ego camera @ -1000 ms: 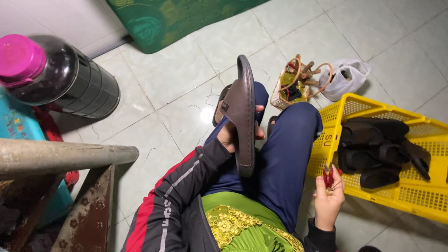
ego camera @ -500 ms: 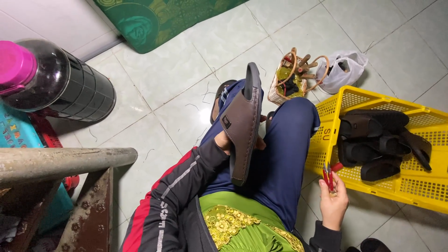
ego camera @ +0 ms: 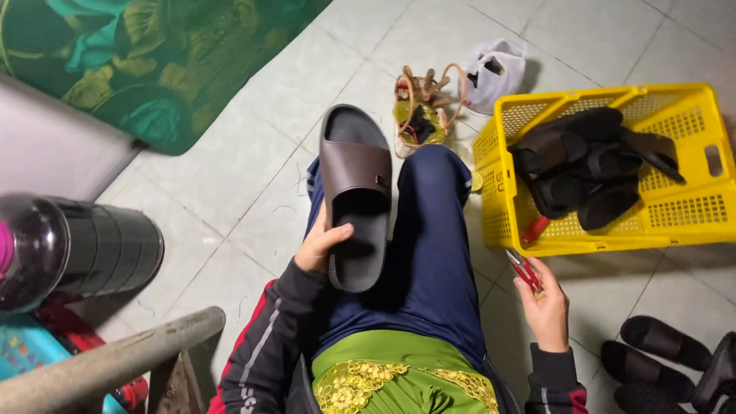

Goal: Hand-stitching the sole of a brown sandal using a needle and thread while sitting on the floor.

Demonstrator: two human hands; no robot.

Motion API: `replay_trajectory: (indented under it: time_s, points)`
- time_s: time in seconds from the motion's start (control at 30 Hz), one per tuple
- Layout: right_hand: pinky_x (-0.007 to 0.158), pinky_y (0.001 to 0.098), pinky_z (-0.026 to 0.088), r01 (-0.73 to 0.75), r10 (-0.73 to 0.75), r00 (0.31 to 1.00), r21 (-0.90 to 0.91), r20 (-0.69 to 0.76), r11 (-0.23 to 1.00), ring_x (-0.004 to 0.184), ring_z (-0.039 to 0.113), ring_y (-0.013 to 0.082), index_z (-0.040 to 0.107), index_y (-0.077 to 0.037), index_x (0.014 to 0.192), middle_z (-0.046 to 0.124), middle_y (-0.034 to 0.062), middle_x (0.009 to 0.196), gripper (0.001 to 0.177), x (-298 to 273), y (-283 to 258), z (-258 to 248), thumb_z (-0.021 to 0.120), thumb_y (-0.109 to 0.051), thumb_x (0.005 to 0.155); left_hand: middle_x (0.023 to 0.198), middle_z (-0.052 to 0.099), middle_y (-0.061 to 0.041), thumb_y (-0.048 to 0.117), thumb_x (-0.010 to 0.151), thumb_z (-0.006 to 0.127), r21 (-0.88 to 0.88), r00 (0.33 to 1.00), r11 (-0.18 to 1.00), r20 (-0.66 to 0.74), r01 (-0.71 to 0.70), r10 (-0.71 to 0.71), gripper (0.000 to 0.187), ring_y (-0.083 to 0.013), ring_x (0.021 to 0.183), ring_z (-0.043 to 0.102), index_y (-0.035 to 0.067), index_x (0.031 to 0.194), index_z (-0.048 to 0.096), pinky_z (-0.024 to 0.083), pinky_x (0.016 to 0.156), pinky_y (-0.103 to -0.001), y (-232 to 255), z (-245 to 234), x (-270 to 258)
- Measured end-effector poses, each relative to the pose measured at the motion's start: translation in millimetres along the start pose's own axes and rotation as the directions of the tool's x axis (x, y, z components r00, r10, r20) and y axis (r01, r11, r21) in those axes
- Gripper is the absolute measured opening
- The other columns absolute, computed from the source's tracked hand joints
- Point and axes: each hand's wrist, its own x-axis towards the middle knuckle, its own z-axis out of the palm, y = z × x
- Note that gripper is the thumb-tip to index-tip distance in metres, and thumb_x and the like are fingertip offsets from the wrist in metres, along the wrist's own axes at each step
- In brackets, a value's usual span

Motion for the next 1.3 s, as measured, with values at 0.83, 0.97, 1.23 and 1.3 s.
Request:
replay_trajectory:
  time_s: [0.83, 0.97, 1.23, 1.3]
  points:
    - [0.076, 0.0432, 0.053, -0.227, 0.307, 0.911, -0.287, 0.275, 0.930, 0.086, 0.065, 0.0302, 0.067, -0.028, 0.116, 0.064, 0.0045, 0.088, 0.035, -7, 19, 0, 0.071, -0.023, 0.082, 0.152, 0.012, -0.032, 0.022, 0.077, 0.084, 0.855, 0.966, 0.517, -0.166, 0.041, 0.197, 0.114, -0.0361, 0.142, 0.018, 0.000, 0.150, -0.001, 0.014, 0.115, -0.045, -95, 16, -13]
    - [0.073, 0.0435, 0.054, -0.283, 0.386, 0.856, -0.313, 0.344, 0.907, 0.086, 0.066, 0.0292, 0.066, -0.027, 0.117, 0.061, 0.0037, 0.090, 0.032, -7, 25, 9, 0.065, -0.022, 0.086, 0.151, 0.007, -0.037, 0.020, 0.073, 0.087, 0.869, 0.968, 0.486, -0.192, 0.091, 0.164, 0.122, -0.0410, 0.142, 0.015, -0.007, 0.147, -0.007, 0.011, 0.115, -0.049, -84, 47, -28]
    - [0.086, 0.0522, 0.048, -0.259, 0.435, 0.792, -0.408, 0.430, 0.875, 0.091, 0.066, 0.0354, 0.062, -0.028, 0.120, 0.055, 0.0033, 0.102, 0.030, -4, 53, 58, 0.059, -0.025, 0.091, 0.154, 0.013, -0.028, 0.012, 0.079, 0.076, 0.928, 0.992, 0.363, 0.041, -0.083, 0.121, 0.116, -0.0345, 0.143, 0.018, 0.003, 0.147, -0.018, 0.016, 0.116, -0.045, -84, 23, -33]
    - [0.084, 0.0537, 0.049, -0.243, 0.429, 0.803, -0.431, 0.413, 0.869, 0.089, 0.066, 0.0384, 0.063, -0.027, 0.119, 0.055, 0.0049, 0.104, 0.029, -6, 66, 74, 0.058, -0.022, 0.091, 0.155, 0.015, -0.026, 0.012, 0.078, 0.076, 0.928, 0.991, 0.360, 0.060, -0.099, 0.117, 0.118, -0.0323, 0.143, 0.019, 0.005, 0.147, -0.019, 0.016, 0.116, -0.043, -84, 26, -32]
